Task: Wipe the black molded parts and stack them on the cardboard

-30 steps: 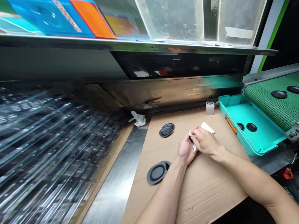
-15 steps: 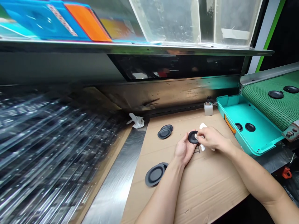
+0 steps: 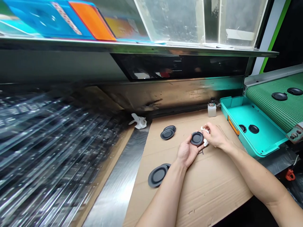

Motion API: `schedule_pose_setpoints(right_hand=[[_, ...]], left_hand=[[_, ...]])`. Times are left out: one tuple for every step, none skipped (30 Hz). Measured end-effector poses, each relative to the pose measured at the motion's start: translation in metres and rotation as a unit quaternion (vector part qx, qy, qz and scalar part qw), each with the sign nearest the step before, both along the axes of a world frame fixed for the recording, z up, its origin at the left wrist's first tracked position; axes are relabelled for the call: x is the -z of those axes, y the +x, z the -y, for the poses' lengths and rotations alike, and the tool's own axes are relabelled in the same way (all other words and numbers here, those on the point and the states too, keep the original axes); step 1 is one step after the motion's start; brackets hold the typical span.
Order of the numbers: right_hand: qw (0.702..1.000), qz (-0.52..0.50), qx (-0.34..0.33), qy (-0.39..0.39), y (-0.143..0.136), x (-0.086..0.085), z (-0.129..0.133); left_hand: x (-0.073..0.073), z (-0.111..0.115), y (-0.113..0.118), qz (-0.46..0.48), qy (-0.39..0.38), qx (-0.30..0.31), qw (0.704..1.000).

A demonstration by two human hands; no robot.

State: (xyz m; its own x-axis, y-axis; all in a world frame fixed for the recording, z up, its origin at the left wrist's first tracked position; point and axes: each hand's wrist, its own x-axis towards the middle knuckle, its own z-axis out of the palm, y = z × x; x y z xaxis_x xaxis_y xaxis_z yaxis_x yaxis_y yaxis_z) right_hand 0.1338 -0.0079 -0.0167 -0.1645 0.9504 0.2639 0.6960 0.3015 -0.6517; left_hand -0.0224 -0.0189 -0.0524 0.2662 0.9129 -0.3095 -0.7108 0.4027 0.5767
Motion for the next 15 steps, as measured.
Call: schedule_pose_setpoints(right_hand=[[1.0,0.016,0.001,0.013,-0.001,0.0,-0.001],[0.999,0.031,-0.006,0.024,-0.002,0.001,-0.001],[0.998,0.046,-0.018,0.032,-0.003,0.002,-0.001],[0.997,0.06,-0.031,0.035,-0.004,0.003,-0.001],[0.996,0.072,-0.04,0.036,-0.005,0.004,-0.001],[0.995,0.084,-0.045,0.035,-0.006,0.006,-0.001],[0.994,0.095,-0.044,0.033,-0.006,0.007,-0.001],[0.993,0.103,-0.041,0.031,-0.007,0.009,-0.001],[0.993,0.109,-0.037,0.031,-0.007,0.01,-0.001],[0.992,0.114,-0.033,0.03,-0.006,0.011,-0.001],[0.992,0.118,-0.031,0.03,-0.006,0.011,-0.001],[0.992,0.122,-0.029,0.027,-0.006,0.011,-0.001],[0.991,0.129,-0.025,0.023,-0.005,0.011,-0.001],[0.99,0.137,-0.02,0.016,-0.005,0.011,-0.001],[0.989,0.145,-0.013,0.007,-0.005,0.01,-0.001]], left_hand=[[0.0,0.0,0.0,-0.003,0.001,-0.007,1.0],[0.001,0.0,0.001,-0.006,0.003,-0.015,1.0],[0.002,0.0,0.002,-0.01,0.006,-0.02,1.0],[0.003,0.0,0.003,-0.017,0.011,-0.023,1.0],[0.005,0.001,0.004,-0.028,0.018,-0.027,0.999],[0.007,0.001,0.005,-0.044,0.028,-0.034,0.998],[0.009,0.002,0.007,-0.063,0.04,-0.043,0.996],[0.012,0.003,0.008,-0.083,0.053,-0.054,0.994],[0.014,0.003,0.01,-0.1,0.066,-0.063,0.991],[0.017,0.004,0.011,-0.113,0.078,-0.069,0.988],[0.019,0.004,0.012,-0.12,0.09,-0.072,0.986],[0.022,0.004,0.013,-0.123,0.099,-0.074,0.985],[0.024,0.004,0.013,-0.124,0.105,-0.077,0.984],[0.026,0.004,0.014,-0.126,0.109,-0.081,0.983],[0.028,0.003,0.013,-0.13,0.109,-0.084,0.982]])
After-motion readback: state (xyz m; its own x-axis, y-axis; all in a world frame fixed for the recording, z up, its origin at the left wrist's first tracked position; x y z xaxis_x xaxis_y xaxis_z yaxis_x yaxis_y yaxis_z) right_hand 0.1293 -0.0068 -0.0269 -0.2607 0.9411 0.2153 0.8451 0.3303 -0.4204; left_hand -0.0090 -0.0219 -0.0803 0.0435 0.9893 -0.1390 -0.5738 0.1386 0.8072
